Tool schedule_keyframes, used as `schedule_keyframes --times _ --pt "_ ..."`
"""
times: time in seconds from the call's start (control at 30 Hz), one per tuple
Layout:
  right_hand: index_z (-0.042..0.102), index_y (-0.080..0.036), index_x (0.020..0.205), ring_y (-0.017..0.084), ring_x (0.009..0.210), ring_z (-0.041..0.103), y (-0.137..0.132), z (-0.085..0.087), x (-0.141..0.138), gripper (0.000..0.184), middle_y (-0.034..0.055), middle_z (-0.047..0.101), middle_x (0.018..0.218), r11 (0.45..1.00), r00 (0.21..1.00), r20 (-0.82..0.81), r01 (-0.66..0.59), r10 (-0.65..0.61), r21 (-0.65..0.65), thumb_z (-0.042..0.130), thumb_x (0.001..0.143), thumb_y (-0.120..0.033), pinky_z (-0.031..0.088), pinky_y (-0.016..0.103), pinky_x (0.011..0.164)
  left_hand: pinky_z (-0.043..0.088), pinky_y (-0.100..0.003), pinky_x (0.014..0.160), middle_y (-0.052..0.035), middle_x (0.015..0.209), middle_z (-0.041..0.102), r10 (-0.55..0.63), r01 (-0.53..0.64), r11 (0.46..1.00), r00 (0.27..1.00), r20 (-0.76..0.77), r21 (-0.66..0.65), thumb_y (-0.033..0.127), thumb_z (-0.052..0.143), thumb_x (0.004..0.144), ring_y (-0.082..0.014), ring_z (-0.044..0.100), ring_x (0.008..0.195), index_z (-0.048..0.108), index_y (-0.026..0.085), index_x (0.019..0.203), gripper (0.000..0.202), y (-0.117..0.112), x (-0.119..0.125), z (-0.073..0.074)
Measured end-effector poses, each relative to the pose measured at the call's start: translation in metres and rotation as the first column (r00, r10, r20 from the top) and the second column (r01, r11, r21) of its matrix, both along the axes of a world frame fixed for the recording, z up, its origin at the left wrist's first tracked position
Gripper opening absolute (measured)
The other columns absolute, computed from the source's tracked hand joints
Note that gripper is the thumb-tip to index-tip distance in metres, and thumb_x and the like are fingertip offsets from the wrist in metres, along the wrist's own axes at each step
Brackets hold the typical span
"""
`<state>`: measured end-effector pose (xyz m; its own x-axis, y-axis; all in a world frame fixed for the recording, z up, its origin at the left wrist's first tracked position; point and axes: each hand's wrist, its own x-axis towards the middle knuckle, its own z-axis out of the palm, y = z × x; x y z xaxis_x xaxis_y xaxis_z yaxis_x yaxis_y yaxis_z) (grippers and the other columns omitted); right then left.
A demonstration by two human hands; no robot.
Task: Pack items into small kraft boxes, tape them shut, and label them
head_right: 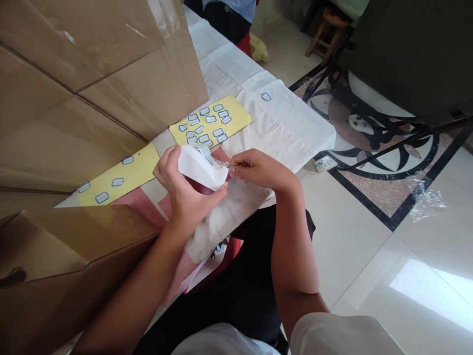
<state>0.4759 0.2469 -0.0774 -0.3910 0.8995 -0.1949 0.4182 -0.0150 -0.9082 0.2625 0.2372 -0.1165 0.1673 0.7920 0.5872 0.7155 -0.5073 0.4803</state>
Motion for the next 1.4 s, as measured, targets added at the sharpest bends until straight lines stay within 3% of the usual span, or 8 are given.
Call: schedule_keyframes --times 0.37,0.6,0.93,1.17,1.4 --pt "0.056 -0.018 0.073 0.012 0.067 0.040 0.005 0.005 -0.004 0.022 -0.0031 0.047 0.069 0.993 0.996 -0.063 -0.068 0.062 -0.099 0.057 0.091 -0.032 0.031 0.026 0.064 0.029 -0.053 0.115 -0.0200 0.146 0.042 0.046 -0.047 0.991 0.999 -0.012 -0.126 0.038 0.079 0.062 -0.0388 0.039 0.138 0.031 0.020 0.143 0.095 0.000 0.003 0.003" --pt "0.059 -0.017 0.075 0.009 0.058 0.036 0.007 0.003 -0.008 0.020 -0.0047 0.046 0.065 0.984 0.993 -0.111 -0.048 0.029 -0.173 0.058 0.090 -0.031 0.027 0.026 0.059 0.033 -0.054 0.113 -0.0184 0.145 0.043 0.065 -0.069 0.980 0.998 -0.027 -0.188 0.040 0.080 0.061 -0.0393 0.042 0.136 0.034 0.021 0.142 0.095 0.001 0.000 0.002" --pt "0.065 -0.016 0.079 0.010 0.062 0.044 0.001 0.010 -0.017 0.020 -0.0031 0.052 0.067 0.985 0.988 -0.144 -0.075 0.052 -0.158 0.058 0.089 -0.031 0.031 0.026 0.060 0.041 -0.064 0.105 -0.0166 0.134 0.045 0.069 -0.118 0.936 0.985 -0.156 -0.332 0.042 0.086 0.064 -0.0423 0.046 0.128 0.040 0.026 0.147 0.097 -0.006 -0.011 0.020" --pt "0.067 -0.016 0.082 0.010 0.060 0.042 -0.003 0.016 -0.014 0.025 -0.0025 0.052 0.065 0.991 0.989 -0.144 -0.045 0.027 -0.125 0.061 0.092 -0.038 0.032 0.026 0.060 0.050 -0.050 0.105 -0.0129 0.137 0.046 -0.027 0.038 0.953 0.999 0.041 -0.301 0.035 0.087 0.065 -0.0338 0.049 0.132 0.045 0.027 0.142 0.087 -0.003 -0.013 0.013" --pt "0.066 -0.016 0.079 0.011 0.064 0.043 -0.001 0.010 -0.017 0.033 -0.0017 0.052 0.069 0.990 0.986 -0.154 -0.075 0.056 -0.118 0.061 0.095 -0.044 0.034 0.026 0.063 0.048 -0.047 0.110 -0.0171 0.146 0.040 -0.072 0.099 0.958 0.992 0.108 -0.268 0.027 0.088 0.065 -0.0320 0.045 0.140 0.040 0.022 0.140 0.090 0.002 -0.013 0.001"
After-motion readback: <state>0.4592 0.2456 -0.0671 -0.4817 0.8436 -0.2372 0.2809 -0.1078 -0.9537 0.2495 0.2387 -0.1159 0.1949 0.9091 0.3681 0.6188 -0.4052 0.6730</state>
